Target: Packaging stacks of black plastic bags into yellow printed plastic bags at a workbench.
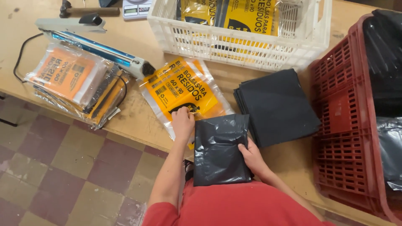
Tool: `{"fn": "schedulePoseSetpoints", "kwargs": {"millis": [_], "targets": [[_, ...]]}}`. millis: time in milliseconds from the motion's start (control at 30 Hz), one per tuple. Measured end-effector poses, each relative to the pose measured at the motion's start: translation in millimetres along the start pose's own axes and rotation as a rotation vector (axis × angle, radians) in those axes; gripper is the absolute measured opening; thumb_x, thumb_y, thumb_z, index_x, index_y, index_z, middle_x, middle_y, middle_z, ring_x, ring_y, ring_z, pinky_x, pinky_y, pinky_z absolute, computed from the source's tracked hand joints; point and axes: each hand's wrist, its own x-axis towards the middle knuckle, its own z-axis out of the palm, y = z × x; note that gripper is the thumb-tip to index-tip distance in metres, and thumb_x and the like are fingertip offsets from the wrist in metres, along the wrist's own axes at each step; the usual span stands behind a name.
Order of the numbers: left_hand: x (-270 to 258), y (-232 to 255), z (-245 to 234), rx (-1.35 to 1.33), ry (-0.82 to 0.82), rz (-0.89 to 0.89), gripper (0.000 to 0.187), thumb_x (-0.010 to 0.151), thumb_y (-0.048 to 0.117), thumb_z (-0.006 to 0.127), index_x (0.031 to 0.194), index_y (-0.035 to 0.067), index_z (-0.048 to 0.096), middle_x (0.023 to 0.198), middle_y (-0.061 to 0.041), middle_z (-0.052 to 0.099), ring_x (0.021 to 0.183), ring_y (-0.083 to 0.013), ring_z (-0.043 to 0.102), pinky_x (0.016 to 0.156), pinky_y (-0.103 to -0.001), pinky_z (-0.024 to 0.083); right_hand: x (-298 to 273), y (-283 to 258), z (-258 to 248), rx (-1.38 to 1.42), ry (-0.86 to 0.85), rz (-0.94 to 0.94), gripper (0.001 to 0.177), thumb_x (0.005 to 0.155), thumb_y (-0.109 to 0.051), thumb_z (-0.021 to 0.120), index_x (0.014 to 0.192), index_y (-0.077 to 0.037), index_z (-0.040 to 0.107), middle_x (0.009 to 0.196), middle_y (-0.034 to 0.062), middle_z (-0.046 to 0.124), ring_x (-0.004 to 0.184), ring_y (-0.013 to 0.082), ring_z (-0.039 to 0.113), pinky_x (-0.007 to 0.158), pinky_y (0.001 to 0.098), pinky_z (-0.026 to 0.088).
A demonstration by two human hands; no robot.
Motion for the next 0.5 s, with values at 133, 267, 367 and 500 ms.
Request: {"fn": "schedulePoseSetpoints", "kwargs": {"millis": [133, 267, 367, 500], "targets": [[0.8, -8.0, 2.6, 0.003, -0.069, -0.008, 0.017, 0.085, 0.018, 0.061, 0.101, 0.013, 0.059, 0.098, -0.006, 0.059, 0.111, -0.0294, 0.053, 0.086, -0.048, 0.056, 8.6, 3.4, 3.0, 0.041, 0.063, -0.007, 0.041, 0.097, -0.012, 0.053, 0.139, -0.009, 0.056, 0.11, 0.018, 0.07, 0.098, 0.0239, 0.067, 0.084, 0.0455, 0.06], [-6.2, -12.3, 0.8, 0.007, -0.079, 0.1, 0.027, 0.083, 0.007, 0.058, 0.11, 0.009, 0.057, 0.106, -0.01, 0.057, 0.115, -0.0327, 0.051, 0.092, -0.046, 0.054, 11.2, -14.2, 9.2, 0.07, 0.084, -0.014, 0.041, 0.099, -0.011, 0.05, 0.139, -0.009, 0.055, 0.111, 0.0144, 0.068, 0.099, 0.0211, 0.062, 0.085, 0.0435, 0.058], [-5.7, -10.1, -0.5, -0.041, -0.076, 0.116, 0.024, 0.086, 0.016, 0.062, 0.109, 0.011, 0.056, 0.106, -0.009, 0.058, 0.117, -0.0317, 0.051, 0.099, -0.043, 0.05, 32.5, 9.5, 24.4, 0.029, -0.026, -0.012, 0.038, 0.097, -0.013, 0.054, 0.135, -0.012, 0.059, 0.108, 0.0117, 0.069, 0.097, 0.0193, 0.063, 0.082, 0.0399, 0.058], [-4.3, -10.0, 2.7, 0.028, -0.104, 0.191, 0.013, 0.091, 0.018, 0.063, 0.102, 0.013, 0.057, 0.102, -0.004, 0.058, 0.119, -0.0264, 0.052, 0.102, -0.038, 0.046, 54.2, 13.7, 49.5, -0.144, -0.252, 0.004, 0.049, 0.093, -0.017, 0.064, 0.141, -0.014, 0.057, 0.12, 0.0133, 0.069, 0.108, 0.0219, 0.065, 0.09, 0.0425, 0.057]]}}
